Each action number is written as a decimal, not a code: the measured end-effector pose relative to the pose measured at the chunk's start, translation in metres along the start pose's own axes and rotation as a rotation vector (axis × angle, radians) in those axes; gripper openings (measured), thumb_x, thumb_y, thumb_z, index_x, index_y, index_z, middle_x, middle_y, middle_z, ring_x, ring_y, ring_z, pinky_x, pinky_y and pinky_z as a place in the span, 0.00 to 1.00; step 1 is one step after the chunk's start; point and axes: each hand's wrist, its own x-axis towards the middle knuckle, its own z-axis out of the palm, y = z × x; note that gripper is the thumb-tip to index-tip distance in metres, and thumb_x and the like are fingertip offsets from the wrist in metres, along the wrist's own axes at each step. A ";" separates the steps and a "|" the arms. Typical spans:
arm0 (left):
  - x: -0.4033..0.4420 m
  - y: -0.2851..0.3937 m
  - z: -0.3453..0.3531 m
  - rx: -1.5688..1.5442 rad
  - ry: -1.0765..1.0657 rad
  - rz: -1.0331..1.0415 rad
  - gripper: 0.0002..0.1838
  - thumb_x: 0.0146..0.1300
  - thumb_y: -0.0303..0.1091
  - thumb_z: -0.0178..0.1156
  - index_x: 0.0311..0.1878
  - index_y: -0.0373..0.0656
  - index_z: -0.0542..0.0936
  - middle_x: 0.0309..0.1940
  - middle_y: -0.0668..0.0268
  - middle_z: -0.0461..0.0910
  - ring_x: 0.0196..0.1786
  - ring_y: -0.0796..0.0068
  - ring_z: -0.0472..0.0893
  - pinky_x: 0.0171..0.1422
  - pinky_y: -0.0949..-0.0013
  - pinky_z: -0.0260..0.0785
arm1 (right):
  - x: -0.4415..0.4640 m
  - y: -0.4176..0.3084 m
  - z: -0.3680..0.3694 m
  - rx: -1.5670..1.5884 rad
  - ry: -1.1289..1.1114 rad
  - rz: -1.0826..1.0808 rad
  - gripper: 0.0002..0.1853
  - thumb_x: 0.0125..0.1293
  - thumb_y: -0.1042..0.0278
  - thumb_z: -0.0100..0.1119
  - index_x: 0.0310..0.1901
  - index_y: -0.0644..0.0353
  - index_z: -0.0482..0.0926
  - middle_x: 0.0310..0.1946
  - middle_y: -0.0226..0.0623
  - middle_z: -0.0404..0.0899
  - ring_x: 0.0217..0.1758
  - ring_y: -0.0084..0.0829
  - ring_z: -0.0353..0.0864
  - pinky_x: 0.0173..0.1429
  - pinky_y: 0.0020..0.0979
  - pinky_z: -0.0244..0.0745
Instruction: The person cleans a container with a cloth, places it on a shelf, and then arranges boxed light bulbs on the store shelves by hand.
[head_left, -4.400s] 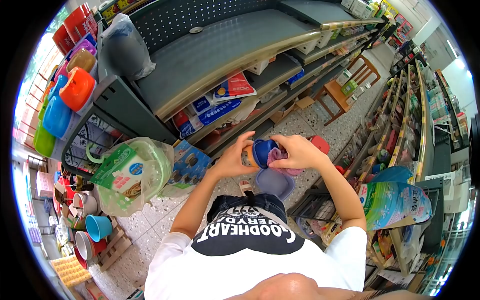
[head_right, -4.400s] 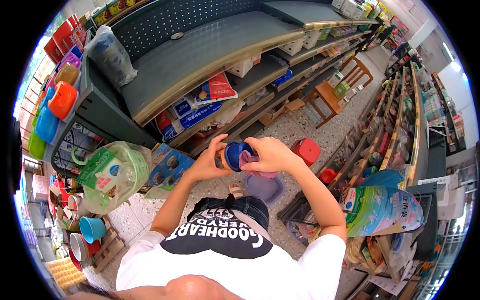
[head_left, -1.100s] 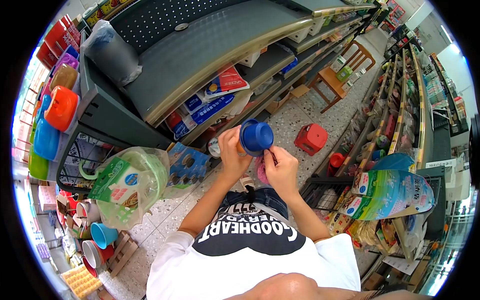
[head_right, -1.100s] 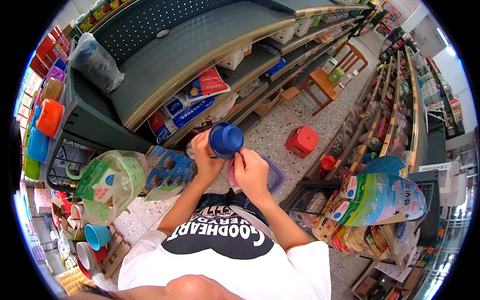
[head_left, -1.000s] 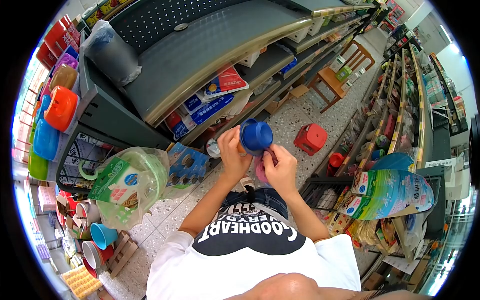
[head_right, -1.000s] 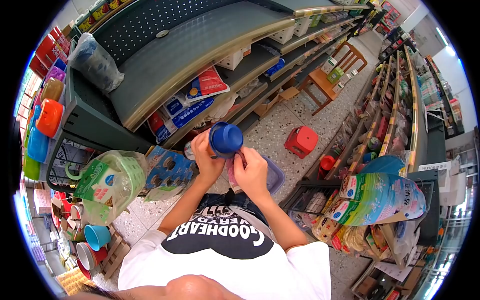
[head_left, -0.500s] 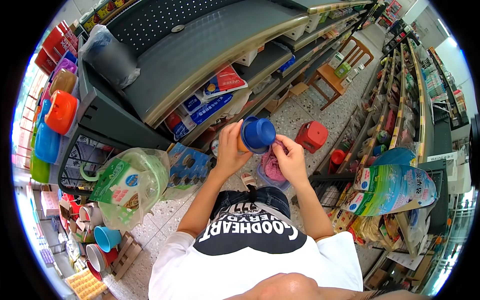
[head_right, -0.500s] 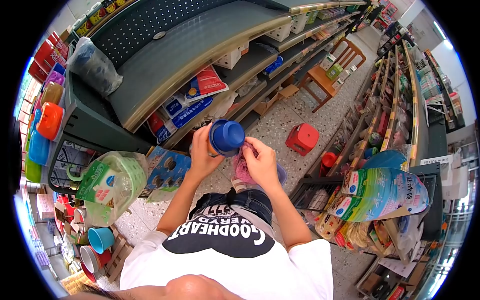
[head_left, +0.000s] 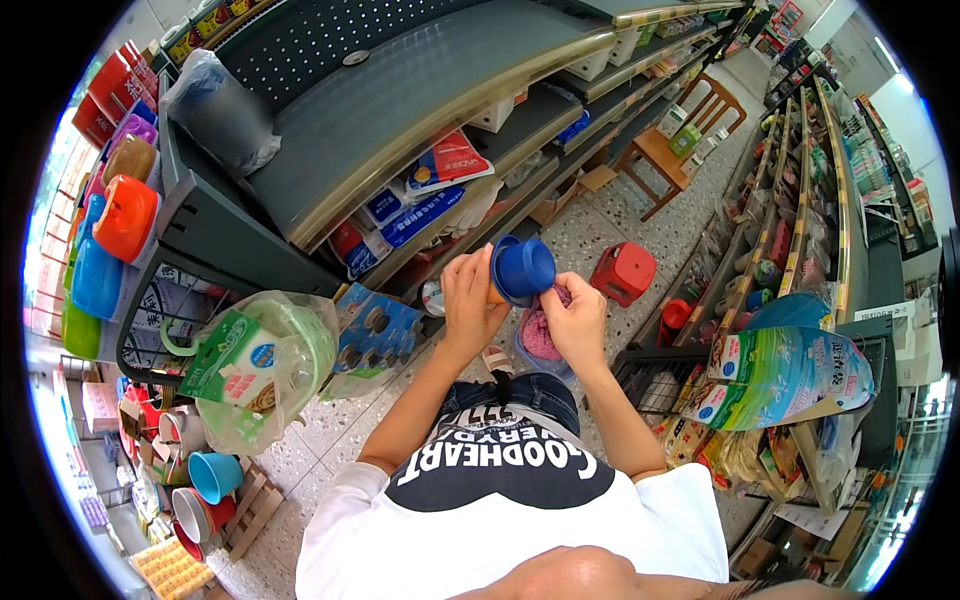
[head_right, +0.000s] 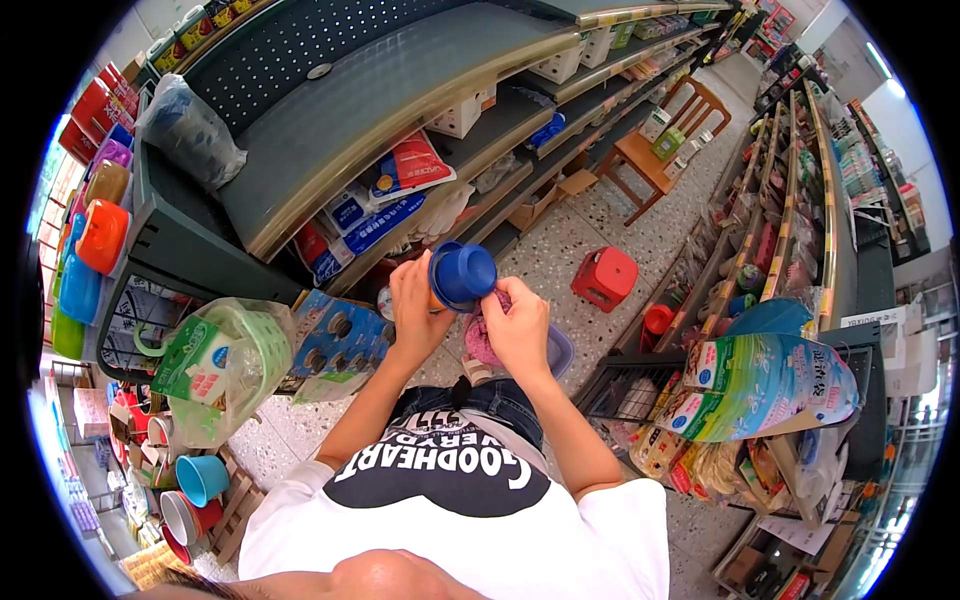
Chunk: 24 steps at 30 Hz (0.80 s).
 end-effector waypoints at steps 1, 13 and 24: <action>-0.001 0.000 0.001 0.001 -0.004 0.007 0.53 0.34 0.23 0.75 0.71 0.37 0.65 0.61 0.54 0.72 0.60 0.48 0.69 0.65 0.51 0.59 | -0.002 0.002 0.000 -0.016 0.007 0.005 0.08 0.59 0.71 0.62 0.36 0.68 0.82 0.22 0.47 0.82 0.26 0.30 0.84 0.33 0.33 0.75; -0.005 0.001 0.016 0.135 0.050 0.008 0.48 0.39 0.23 0.70 0.70 0.36 0.66 0.63 0.52 0.70 0.61 0.48 0.69 0.65 0.51 0.58 | -0.021 0.003 0.007 -0.085 -0.025 -0.151 0.16 0.58 0.72 0.65 0.47 0.68 0.75 0.38 0.56 0.82 0.41 0.53 0.84 0.46 0.43 0.77; 0.014 0.000 -0.021 -0.191 -0.307 -0.240 0.51 0.38 0.28 0.76 0.70 0.38 0.63 0.63 0.51 0.68 0.66 0.53 0.71 0.67 0.59 0.66 | -0.005 0.007 -0.013 -0.294 -0.070 -0.545 0.11 0.60 0.78 0.60 0.45 0.66 0.76 0.35 0.47 0.79 0.40 0.49 0.78 0.45 0.43 0.73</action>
